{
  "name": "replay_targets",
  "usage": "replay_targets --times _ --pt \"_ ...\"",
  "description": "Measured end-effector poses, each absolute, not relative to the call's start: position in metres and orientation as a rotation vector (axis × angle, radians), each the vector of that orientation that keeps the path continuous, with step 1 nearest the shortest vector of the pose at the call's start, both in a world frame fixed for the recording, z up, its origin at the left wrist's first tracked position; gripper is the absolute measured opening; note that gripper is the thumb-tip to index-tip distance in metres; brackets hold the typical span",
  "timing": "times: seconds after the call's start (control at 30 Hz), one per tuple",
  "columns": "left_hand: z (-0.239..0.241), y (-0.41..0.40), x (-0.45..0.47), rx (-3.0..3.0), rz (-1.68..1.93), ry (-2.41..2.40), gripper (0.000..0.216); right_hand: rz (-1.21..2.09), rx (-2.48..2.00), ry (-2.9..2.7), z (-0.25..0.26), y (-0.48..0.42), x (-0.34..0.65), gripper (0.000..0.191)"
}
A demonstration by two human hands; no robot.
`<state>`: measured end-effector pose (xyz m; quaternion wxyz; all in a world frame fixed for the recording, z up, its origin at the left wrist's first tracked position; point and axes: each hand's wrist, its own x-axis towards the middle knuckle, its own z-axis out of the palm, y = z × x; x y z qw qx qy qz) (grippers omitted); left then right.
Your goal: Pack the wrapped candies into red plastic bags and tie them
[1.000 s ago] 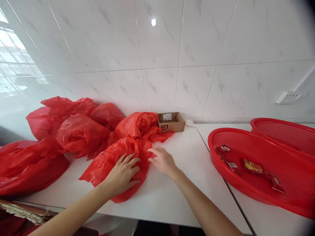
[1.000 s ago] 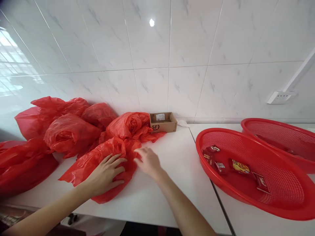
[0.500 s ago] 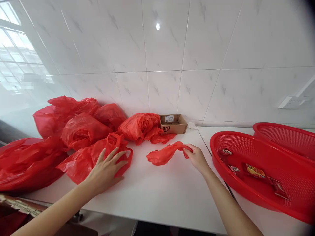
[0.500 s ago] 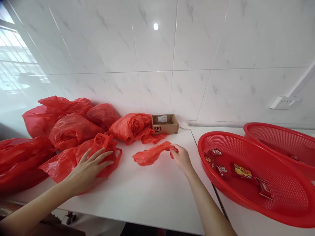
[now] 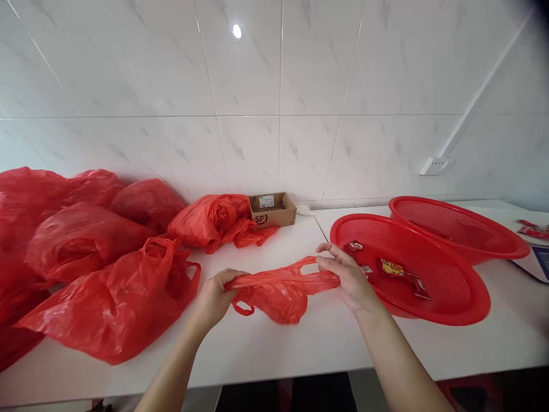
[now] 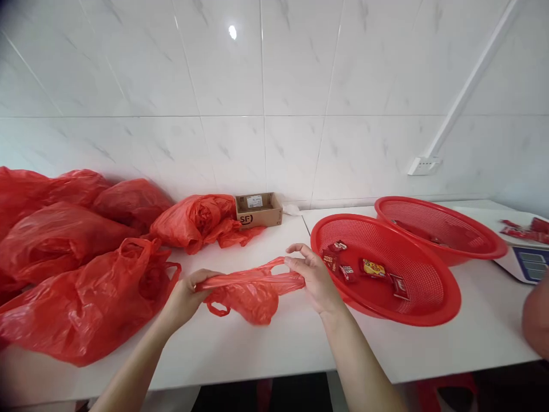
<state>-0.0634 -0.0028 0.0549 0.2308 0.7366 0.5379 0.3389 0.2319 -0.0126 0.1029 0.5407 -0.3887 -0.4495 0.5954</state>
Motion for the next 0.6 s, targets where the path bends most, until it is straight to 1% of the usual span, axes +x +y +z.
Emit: replay_targets --times 0.17,0.23,0.3,0.37,0.4,0.43,0.53,0.57,0.6 --pt "0.029 -0.013 -0.073 1.963 1.139 1.567 0.028 1.303 -0.734 -0.709 0.103 -0.012 0.226 0.033" --pt "0.030 -0.019 -0.072 1.940 1.206 1.611 0.028 1.268 -0.701 -0.697 0.106 -0.012 0.221 0.032" --pt "0.041 -0.031 -0.066 1.961 1.198 1.592 0.037 1.247 -0.703 -0.784 0.110 -0.015 0.216 0.030" --pt "0.060 -0.044 -0.053 2.033 1.144 1.523 0.051 1.249 -0.719 -0.927 0.114 -0.020 0.208 0.028" --pt "0.069 -0.050 -0.044 2.083 1.120 1.486 0.053 1.260 -0.721 -1.001 0.116 -0.023 0.202 0.027" --pt "0.077 -0.054 -0.034 2.146 1.087 1.440 0.050 1.277 -0.717 -1.068 0.118 -0.025 0.195 0.026" --pt "0.089 -0.057 -0.008 2.339 0.883 1.360 0.029 1.316 -0.674 -1.210 0.124 -0.032 0.180 0.028" --pt "0.088 -0.054 -0.004 2.377 0.785 1.370 0.030 1.305 -0.667 -1.230 0.126 -0.034 0.178 0.029" --pt "0.085 -0.050 -0.002 2.391 0.692 1.406 0.036 1.270 -0.665 -1.233 0.128 -0.035 0.179 0.029"
